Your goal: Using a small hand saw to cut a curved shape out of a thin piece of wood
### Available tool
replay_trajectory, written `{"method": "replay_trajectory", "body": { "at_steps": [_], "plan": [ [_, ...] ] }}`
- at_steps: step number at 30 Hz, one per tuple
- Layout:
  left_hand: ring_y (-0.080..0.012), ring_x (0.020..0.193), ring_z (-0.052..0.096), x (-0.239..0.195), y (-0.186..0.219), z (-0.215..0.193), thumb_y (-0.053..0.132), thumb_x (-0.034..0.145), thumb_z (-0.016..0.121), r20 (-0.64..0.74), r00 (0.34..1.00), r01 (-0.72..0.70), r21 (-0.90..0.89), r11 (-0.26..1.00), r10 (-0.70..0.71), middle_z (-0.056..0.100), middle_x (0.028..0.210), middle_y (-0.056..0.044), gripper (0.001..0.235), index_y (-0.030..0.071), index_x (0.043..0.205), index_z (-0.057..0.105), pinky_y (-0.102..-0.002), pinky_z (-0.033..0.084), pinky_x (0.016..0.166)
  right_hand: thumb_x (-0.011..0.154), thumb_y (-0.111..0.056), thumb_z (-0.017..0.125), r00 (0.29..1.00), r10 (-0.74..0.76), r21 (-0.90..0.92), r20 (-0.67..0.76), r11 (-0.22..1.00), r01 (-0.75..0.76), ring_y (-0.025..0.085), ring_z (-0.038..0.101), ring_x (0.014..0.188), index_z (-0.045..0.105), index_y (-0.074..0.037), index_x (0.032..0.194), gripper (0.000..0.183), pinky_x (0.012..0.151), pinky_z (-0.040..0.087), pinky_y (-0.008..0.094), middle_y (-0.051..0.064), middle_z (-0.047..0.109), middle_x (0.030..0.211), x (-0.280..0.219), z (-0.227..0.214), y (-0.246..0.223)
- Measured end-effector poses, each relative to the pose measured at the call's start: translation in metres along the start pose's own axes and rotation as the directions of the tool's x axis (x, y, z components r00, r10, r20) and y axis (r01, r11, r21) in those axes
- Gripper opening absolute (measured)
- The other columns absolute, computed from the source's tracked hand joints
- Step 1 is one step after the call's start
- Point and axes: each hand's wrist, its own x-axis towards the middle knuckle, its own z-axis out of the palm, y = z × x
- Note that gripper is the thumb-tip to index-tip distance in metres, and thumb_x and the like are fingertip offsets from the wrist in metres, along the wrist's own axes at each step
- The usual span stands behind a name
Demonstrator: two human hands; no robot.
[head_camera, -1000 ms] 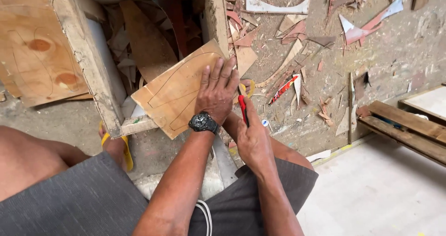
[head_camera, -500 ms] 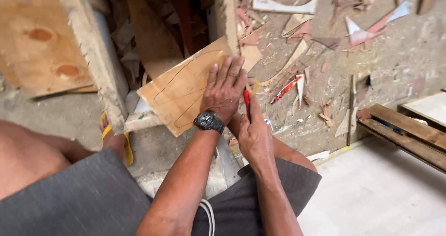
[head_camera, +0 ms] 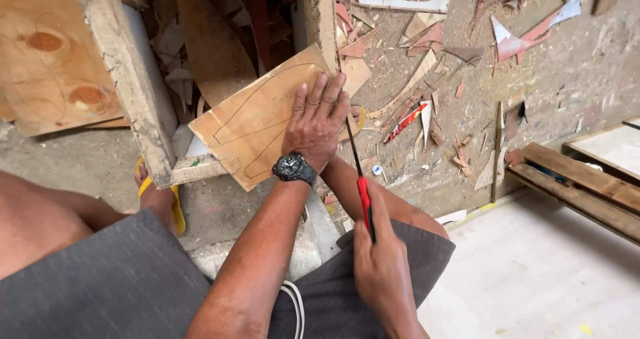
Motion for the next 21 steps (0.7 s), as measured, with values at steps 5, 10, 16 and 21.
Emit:
{"method": "replay_trajectory", "body": {
  "at_steps": [5,10,16,21],
  "plan": [
    [-0.0318,0.155,0.023,-0.002,0.000,-0.002,0.000,0.097,0.046,0.051,0.999,-0.015,-0.010,1.000,0.015,0.030,0.167,-0.006,0.054,0.011,0.149,0.053,-0.053,0.015,0.129,0.093,-0.030,0.046,0.980,0.198,-0.023,-0.029,0.980,-0.199,0.034,0.061,0.129,0.034,-0.033,0.157,0.066,0.098,0.046,0.037,0.000,0.064,0.147,-0.014,0.006,0.018],
    [-0.0306,0.154,0.025,-0.005,0.007,0.014,0.027,0.107,0.054,-0.038,0.998,0.045,0.032,0.998,-0.044,0.035,0.165,-0.006,0.030,0.016,0.135,0.059,-0.052,0.013,0.127,0.098,-0.019,0.039,1.000,-0.017,-0.002,-0.009,1.000,0.017,0.057,0.052,0.126,0.028,-0.021,0.161,0.064,0.104,0.041,0.070,0.031,0.049,0.148,0.045,0.027,0.004],
    [-0.0298,0.151,0.033,0.000,0.013,0.010,0.025,0.110,0.045,-0.076,0.996,0.035,-0.042,0.999,-0.038,0.046,0.158,-0.006,0.030,0.014,0.132,0.061,-0.051,0.016,0.125,0.099,-0.021,0.042,1.000,-0.022,0.011,-0.022,1.000,0.022,0.059,0.059,0.116,0.029,-0.023,0.160,0.063,0.093,0.049,0.066,0.034,0.058,0.135,0.052,0.018,0.007],
    [-0.0311,0.154,0.024,0.005,0.006,0.011,0.027,0.103,0.059,-0.050,0.998,0.034,0.067,0.997,-0.031,0.033,0.166,-0.004,0.030,0.018,0.132,0.061,-0.054,0.014,0.127,0.097,-0.021,0.041,1.000,-0.013,-0.011,0.009,1.000,0.013,0.054,0.058,0.120,0.027,-0.021,0.162,0.066,0.096,0.048,0.066,0.032,0.058,0.137,0.022,0.008,-0.017]
  ]
}}
